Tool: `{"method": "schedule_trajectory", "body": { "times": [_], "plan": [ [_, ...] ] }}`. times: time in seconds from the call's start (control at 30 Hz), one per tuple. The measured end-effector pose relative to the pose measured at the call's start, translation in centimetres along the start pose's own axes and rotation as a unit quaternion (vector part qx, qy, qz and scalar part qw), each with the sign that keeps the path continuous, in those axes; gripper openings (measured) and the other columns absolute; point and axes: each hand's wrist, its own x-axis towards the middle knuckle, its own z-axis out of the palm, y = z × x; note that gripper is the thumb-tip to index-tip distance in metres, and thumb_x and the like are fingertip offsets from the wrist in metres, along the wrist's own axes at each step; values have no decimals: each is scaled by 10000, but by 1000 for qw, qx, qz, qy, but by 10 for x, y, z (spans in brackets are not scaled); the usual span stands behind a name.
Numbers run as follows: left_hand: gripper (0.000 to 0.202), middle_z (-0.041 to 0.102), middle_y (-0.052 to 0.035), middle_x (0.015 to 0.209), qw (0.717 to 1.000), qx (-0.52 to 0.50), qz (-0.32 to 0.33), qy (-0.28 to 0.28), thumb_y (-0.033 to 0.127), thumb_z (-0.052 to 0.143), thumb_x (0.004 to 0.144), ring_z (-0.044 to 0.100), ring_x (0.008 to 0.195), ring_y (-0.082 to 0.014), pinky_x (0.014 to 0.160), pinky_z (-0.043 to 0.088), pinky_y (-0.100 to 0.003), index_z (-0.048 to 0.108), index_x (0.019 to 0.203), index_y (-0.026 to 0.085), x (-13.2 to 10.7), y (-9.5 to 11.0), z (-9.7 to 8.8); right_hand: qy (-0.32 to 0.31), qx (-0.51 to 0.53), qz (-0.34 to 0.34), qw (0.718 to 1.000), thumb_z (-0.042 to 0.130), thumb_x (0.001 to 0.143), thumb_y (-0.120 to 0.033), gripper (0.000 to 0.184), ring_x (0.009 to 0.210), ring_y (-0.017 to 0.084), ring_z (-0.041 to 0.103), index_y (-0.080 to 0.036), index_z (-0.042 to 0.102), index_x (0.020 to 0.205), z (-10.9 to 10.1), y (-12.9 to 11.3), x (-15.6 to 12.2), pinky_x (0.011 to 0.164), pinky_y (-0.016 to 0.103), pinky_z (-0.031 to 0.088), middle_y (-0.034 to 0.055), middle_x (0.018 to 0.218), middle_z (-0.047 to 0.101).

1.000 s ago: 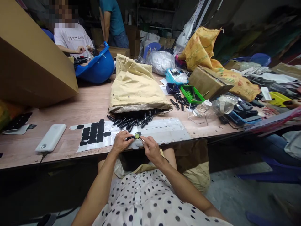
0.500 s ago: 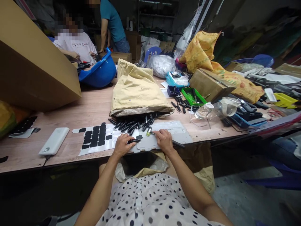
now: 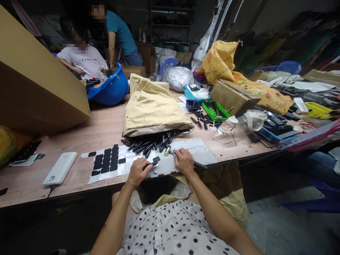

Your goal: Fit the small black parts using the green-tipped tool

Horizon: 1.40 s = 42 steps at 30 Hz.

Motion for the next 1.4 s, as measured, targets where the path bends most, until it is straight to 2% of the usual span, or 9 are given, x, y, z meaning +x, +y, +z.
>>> {"method": "schedule_trajectory", "body": {
  "times": [0.2, 0.47, 0.6, 0.7, 0.8, 0.93, 1.0, 1.2, 1.4],
  "plan": [
    [344, 742, -68, 854, 991, -85, 70, -74, 429, 470, 1009, 677, 776, -197, 763, 542, -323, 752, 1033, 234, -50, 33, 25, 8, -4, -5, 1000, 555, 933, -190, 246, 859, 234, 486, -246, 744, 1080, 1, 0, -1, 772, 324, 370, 65, 873, 603],
    [270, 799, -82, 1015, 957, 66, -171, -224, 310, 541, 945, 747, 975, -270, 842, 557, -355, 755, 1103, 265, -80, 19, 56, 8, -1, -4, 1000, 565, 926, -187, 229, 865, 238, 492, -243, 743, 1059, 2, 1, -1, 770, 330, 378, 70, 877, 607],
    [309, 792, -118, 1085, 947, 69, -180, -256, 235, 602, 889, 748, 1014, -294, 848, 553, -369, 749, 1160, 234, -74, 25, 46, -1, 2, 2, 1000, 566, 926, -190, 228, 872, 243, 493, -250, 747, 1051, 2, -1, 0, 771, 333, 383, 74, 880, 603],
    [217, 800, -56, 957, 972, -14, -107, -210, 284, 641, 873, 747, 864, -240, 756, 549, -318, 776, 1042, 269, -62, 38, 37, -8, 4, 6, 1000, 562, 924, -189, 239, 883, 244, 489, -251, 747, 1061, 2, -2, 0, 772, 335, 384, 78, 894, 599],
    [190, 776, -22, 839, 992, -63, -68, -83, 348, 612, 909, 693, 709, -186, 676, 529, -290, 775, 951, 261, -38, 42, 27, -7, 0, 9, 1000, 561, 923, -195, 241, 881, 241, 491, -251, 744, 1069, 2, -2, 1, 764, 334, 380, 76, 901, 605],
    [211, 722, -30, 855, 986, -7, -85, 140, 379, 593, 927, 608, 656, -166, 665, 515, -301, 749, 952, 239, 5, 20, 15, -7, -6, 6, 1000, 570, 926, -196, 220, 877, 238, 497, -241, 741, 1057, 2, -3, 1, 770, 331, 378, 72, 890, 609],
    [185, 686, -42, 889, 972, 40, -106, 204, 388, 648, 887, 610, 726, -194, 699, 520, -324, 745, 954, 246, 27, 4, 11, -4, -8, 6, 1000, 576, 923, -195, 205, 872, 235, 498, -236, 740, 1039, 2, -4, 2, 769, 329, 376, 71, 890, 613],
    [135, 611, -59, 869, 965, 100, -133, 203, 383, 745, 801, 590, 878, -277, 773, 518, -397, 744, 843, 255, 63, -19, 16, 1, -7, 7, 1000, 587, 915, -197, 175, 868, 233, 495, -234, 738, 994, 2, -6, 4, 767, 326, 374, 67, 889, 616],
    [148, 660, -61, 920, 977, 66, -75, 191, 387, 670, 894, 588, 897, -261, 856, 500, -401, 745, 917, 262, 40, -9, 7, -18, -5, 17, 1000, 582, 923, -197, 191, 881, 235, 488, -234, 741, 1021, 0, -7, 3, 779, 329, 370, 73, 902, 605]
  ]
}}
